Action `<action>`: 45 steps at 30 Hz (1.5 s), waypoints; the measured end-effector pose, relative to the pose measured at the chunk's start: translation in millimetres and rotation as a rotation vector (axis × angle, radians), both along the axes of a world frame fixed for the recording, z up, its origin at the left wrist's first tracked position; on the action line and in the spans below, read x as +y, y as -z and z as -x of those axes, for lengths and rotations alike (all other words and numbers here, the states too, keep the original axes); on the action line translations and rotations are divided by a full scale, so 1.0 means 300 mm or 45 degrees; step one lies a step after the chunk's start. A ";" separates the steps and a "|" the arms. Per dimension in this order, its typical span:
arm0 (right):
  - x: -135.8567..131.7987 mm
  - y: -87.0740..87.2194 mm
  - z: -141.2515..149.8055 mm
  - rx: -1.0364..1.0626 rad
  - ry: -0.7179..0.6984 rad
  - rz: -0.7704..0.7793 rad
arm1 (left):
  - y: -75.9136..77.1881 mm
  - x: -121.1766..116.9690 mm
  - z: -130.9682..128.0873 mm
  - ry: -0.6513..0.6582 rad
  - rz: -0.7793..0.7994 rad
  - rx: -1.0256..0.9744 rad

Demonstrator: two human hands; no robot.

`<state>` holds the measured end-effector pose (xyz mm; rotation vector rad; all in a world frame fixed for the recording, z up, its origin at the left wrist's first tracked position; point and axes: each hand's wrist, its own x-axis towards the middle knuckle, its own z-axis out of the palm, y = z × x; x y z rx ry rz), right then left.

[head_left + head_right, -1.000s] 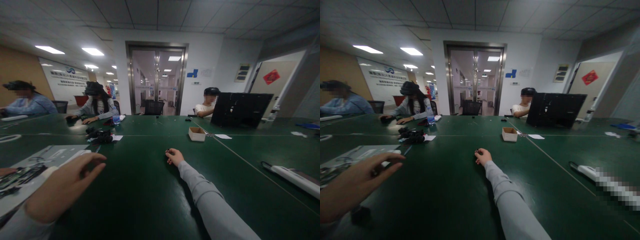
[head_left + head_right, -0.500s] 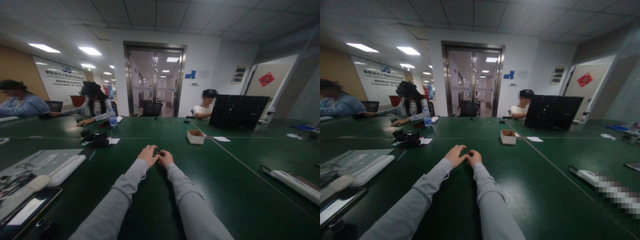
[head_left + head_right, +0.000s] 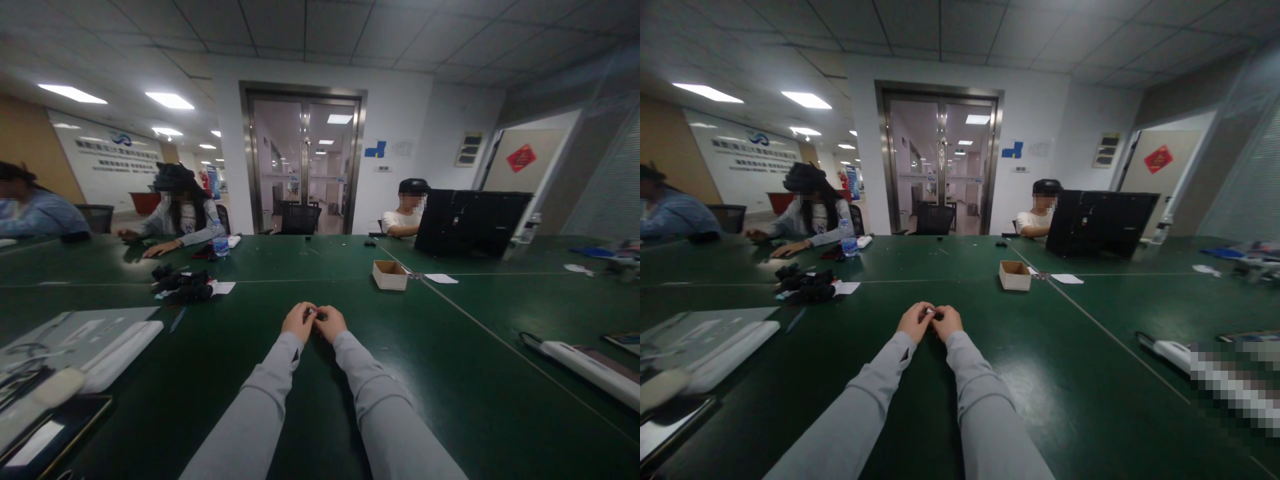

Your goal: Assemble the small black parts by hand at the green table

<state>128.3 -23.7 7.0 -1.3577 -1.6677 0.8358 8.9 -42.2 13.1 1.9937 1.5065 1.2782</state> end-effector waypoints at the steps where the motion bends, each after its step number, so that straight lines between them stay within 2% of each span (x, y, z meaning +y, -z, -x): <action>1: -0.001 0.000 0.000 0.028 -0.013 0.004 | 0.000 0.000 0.002 0.010 -0.018 -0.019; 10: 0.010 0.004 0.006 0.278 -0.100 0.047 | 0.025 0.024 0.014 0.007 -0.023 -0.208; 23: 0.029 -0.022 -0.031 0.710 -0.162 0.324 | 0.063 0.049 0.038 -0.068 0.083 -0.434; 34: 0.027 -0.017 -0.053 0.884 -0.280 0.360 | 0.115 0.103 0.061 0.046 0.195 -0.619; 45: 0.048 0.007 -0.058 0.951 -0.322 0.332 | 0.085 0.079 0.050 0.007 0.267 -0.712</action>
